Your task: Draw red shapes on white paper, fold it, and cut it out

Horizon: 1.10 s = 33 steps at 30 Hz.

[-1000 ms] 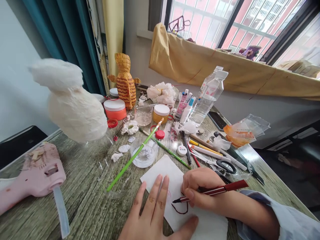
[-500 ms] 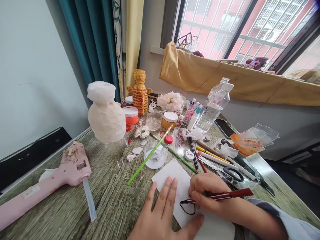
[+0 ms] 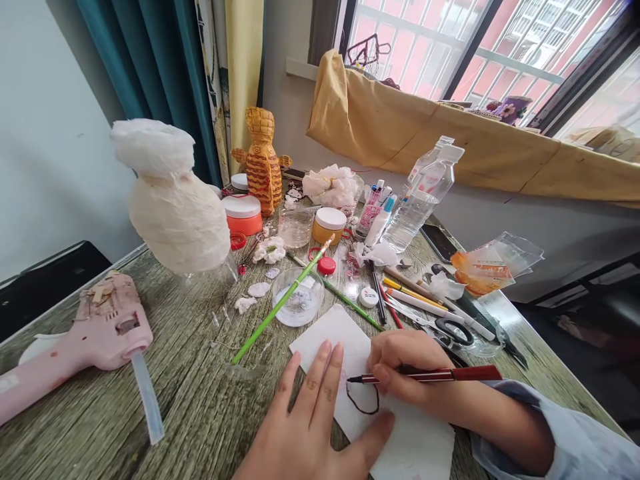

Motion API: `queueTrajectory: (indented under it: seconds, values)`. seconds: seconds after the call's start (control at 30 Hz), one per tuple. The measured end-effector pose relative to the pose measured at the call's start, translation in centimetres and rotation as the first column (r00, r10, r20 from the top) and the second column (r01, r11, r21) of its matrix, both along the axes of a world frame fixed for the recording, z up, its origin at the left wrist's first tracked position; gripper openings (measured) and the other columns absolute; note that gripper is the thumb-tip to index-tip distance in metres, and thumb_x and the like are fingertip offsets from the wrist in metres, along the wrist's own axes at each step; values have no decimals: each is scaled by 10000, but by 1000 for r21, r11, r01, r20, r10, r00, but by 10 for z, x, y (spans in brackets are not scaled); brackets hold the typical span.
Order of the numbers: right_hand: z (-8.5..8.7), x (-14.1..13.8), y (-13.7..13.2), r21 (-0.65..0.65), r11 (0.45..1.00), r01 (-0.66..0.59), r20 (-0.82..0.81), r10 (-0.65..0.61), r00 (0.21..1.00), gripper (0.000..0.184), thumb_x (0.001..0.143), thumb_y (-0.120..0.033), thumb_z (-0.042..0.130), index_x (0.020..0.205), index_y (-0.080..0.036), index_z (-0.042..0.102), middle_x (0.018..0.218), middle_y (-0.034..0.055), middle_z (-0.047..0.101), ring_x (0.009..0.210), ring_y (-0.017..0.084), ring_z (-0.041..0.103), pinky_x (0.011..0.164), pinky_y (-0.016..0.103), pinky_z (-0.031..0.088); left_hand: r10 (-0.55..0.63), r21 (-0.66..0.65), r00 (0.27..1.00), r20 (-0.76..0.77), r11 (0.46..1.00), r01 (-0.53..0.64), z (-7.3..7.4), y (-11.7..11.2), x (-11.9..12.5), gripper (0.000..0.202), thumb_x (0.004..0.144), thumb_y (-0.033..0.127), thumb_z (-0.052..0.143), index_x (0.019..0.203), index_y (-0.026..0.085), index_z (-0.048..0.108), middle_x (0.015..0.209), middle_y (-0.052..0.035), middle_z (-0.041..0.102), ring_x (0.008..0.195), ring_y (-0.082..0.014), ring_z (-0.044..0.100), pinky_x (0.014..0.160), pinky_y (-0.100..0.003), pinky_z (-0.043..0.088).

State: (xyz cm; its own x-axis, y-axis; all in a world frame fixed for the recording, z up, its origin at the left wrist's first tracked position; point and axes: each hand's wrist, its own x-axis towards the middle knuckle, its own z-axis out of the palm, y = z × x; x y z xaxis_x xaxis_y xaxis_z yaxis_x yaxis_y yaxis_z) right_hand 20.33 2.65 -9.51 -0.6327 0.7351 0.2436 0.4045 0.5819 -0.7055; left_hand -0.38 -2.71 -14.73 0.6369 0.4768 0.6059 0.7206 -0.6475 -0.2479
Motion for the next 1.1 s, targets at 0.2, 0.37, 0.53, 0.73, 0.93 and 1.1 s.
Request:
queueTrajectory:
  seconds: [0.2, 0.37, 0.53, 0.73, 0.93, 1.1]
  values:
    - [-1, 1, 1, 2, 1000, 22, 18, -22, 1000, 362, 949, -339, 476, 619, -227, 378, 591, -30, 506, 541, 111, 456, 532, 244, 385, -13, 13, 1000, 15, 1000, 13, -4, 0, 1, 470, 999, 458, 378, 1467, 461, 344, 1155, -131, 749, 1157, -297, 673, 956, -483, 456]
    - [-1, 1, 3, 3, 1000, 24, 20, -24, 1000, 369, 961, -358, 458, 624, -226, 385, 588, -31, 516, 533, 106, 467, 530, 242, 389, -9, -11, 1000, 20, 1000, 9, -3, 1, -1, 452, 993, 481, 392, 1444, 465, 378, 1184, -131, 738, 1182, -302, 656, 986, -491, 428]
    - [-3, 2, 3, 2, 999, 43, 13, -43, 999, 392, 966, -385, 446, 616, -225, 372, 573, -28, 514, 520, 106, 463, 515, 247, 382, -14, 2, 1000, 13, 1000, 14, -5, 1, -2, 496, 968, 498, 452, 1453, 445, 364, 1180, -122, 737, 1208, -318, 633, 1022, -503, 397]
    - [-5, 2, 4, -5, 999, 47, 5, -47, 999, 371, 945, -352, 485, 609, -222, 395, 555, -33, 519, 517, 107, 468, 532, 250, 387, -15, -10, 1000, 13, 1000, 15, -5, 2, -2, 466, 962, 511, 448, 1424, 464, 401, 1195, -134, 731, 1216, -322, 629, 987, -513, 442]
    - [-3, 0, 4, -7, 997, 79, -8, -79, 997, 342, 936, -285, 479, 609, -218, 410, 563, -37, 498, 510, 100, 439, 507, 240, 355, -13, -26, 1000, -16, 1000, 12, -6, 2, -2, 522, 940, 524, 495, 1442, 450, 372, 1220, -126, 719, 1261, -322, 592, 1020, -525, 416]
    - [-7, 2, 5, 0, 995, 97, 2, -97, 995, 362, 945, -314, 446, 610, -229, 338, 550, -37, 473, 500, 104, 422, 495, 248, 339, -22, -4, 1000, 14, 1000, 22, -4, 1, -2, 450, 978, 489, 426, 1426, 455, 395, 1169, -109, 739, 1212, -299, 627, 1033, -493, 374]
